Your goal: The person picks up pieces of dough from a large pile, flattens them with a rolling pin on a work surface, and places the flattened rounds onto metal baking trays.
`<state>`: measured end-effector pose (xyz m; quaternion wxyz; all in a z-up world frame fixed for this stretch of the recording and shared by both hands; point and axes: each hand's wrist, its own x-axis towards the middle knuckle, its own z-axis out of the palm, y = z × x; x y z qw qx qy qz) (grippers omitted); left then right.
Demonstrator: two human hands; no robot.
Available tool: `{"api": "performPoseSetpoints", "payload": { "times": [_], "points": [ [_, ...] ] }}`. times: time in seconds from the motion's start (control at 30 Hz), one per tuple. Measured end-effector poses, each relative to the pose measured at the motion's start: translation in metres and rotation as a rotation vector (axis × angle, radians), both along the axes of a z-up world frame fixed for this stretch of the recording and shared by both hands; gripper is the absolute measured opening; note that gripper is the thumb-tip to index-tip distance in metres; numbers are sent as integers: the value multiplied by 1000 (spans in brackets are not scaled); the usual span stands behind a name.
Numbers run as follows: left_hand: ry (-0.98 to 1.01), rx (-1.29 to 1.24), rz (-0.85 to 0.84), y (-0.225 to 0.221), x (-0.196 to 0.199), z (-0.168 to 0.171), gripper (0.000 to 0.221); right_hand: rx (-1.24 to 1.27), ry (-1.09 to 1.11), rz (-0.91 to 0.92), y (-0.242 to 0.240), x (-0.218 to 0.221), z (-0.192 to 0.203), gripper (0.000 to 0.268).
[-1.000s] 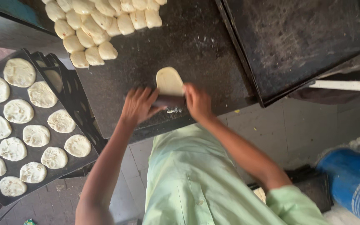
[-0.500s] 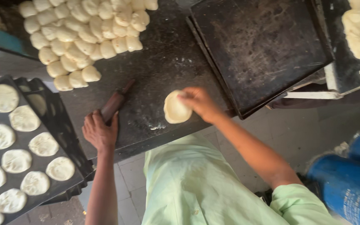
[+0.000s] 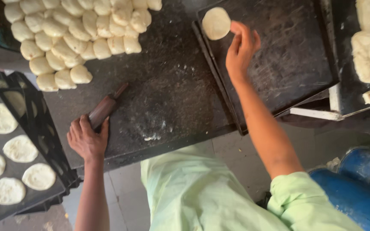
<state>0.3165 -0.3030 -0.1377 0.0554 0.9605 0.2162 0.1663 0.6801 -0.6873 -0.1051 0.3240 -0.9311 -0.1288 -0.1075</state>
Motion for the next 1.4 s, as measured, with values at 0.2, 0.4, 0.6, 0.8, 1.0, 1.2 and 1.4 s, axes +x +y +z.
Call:
{"api": "performPoseSetpoints", "payload": {
  "times": [0.2, 0.4, 0.6, 0.8, 1.0, 1.2, 1.4],
  "points": [
    [3, -17, 3, 0, 6, 7, 60, 73, -300, 424, 97, -58, 7, 28],
    [-41, -18, -22, 2, 7, 11, 62, -129, -172, 555, 241, -61, -27, 33],
    [-72, -30, -8, 5, 4, 5, 62, 277, -84, 540, 165, -177, 12, 38],
    [-75, -56, -27, 11, 3, 8, 62, -108, -46, 501, 142, -277, 31, 58],
    [-10, -137, -68, 15, -2, 5, 59, -282, 151, 433, 192, -201, -10, 33],
    [67, -185, -132, 21, -2, 9, 58, -263, -69, 739, 167, -272, -14, 57],
    [47, -155, -194, 25, -4, 7, 60, -127, 53, 656, 174, -325, 6, 100]
  ]
}}
